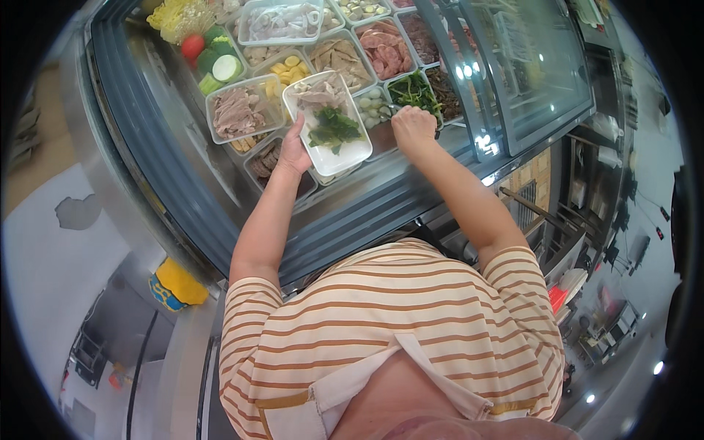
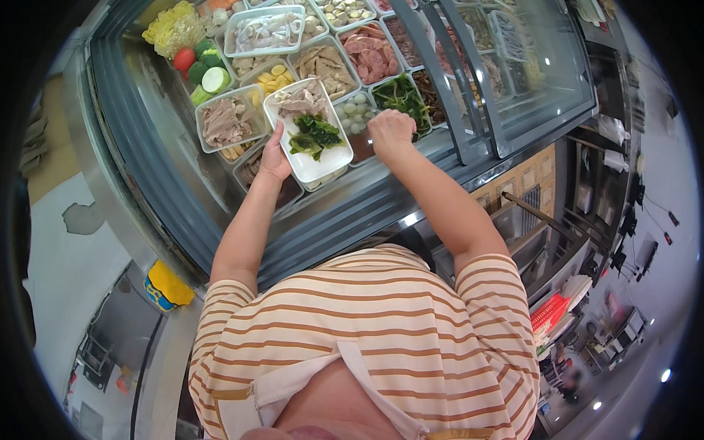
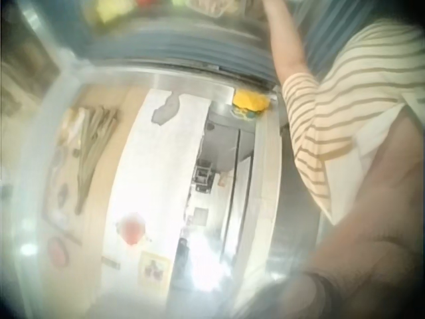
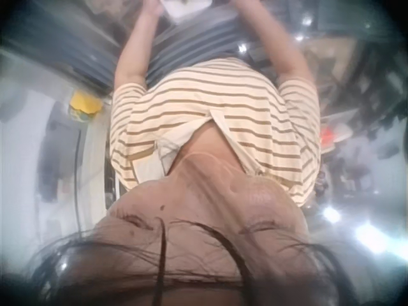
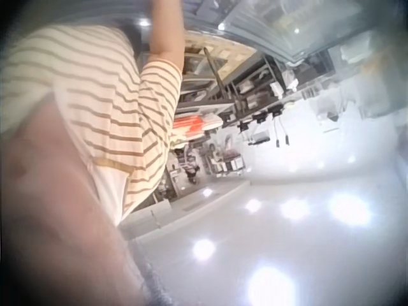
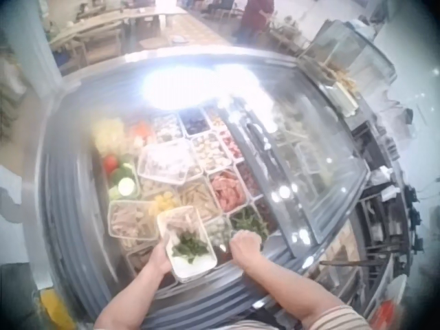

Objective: The person assembles food items into a white styrofoam container using tongs. They select various ingredients, including meat and vegetables, from a refrigerated display case and place them into the container. The person moves between the display case and a counter area during the process.

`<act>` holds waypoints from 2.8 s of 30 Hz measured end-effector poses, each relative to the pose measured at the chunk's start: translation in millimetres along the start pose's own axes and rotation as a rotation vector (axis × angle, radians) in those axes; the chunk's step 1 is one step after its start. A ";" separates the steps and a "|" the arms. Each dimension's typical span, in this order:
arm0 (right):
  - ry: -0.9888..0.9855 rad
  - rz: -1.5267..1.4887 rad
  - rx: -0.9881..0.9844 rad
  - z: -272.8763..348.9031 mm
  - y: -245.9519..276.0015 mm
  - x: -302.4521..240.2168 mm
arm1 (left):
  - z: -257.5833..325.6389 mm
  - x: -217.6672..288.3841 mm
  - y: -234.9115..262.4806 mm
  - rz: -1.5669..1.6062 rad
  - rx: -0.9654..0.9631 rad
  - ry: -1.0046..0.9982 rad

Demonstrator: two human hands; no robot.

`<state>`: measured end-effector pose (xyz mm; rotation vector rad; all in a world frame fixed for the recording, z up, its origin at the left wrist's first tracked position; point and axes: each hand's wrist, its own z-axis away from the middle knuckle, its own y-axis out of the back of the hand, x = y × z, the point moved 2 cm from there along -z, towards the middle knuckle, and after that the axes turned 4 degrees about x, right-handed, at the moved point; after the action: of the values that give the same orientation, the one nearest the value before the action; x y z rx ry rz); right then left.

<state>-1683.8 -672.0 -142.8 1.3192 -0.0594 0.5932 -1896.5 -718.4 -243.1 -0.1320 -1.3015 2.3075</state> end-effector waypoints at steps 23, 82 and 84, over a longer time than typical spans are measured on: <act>0.067 -0.416 -0.007 106.2 102.6 23.3 | 0.7 -6.4 -33.9 0.060 -0.105 0.082; -1.594 -2.697 0.922 441.6 -284.1 682.0 | -213.2 -788.4 -554.8 -0.750 -0.044 0.715; -1.597 -2.699 1.014 442.4 -319.6 728.0 | -240.6 -836.4 -575.4 -0.780 -0.104 0.704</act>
<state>-796.7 -846.1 -39.5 -1.0350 -0.6639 2.8161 -878.2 -663.9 -22.2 -0.3589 -0.8749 1.3448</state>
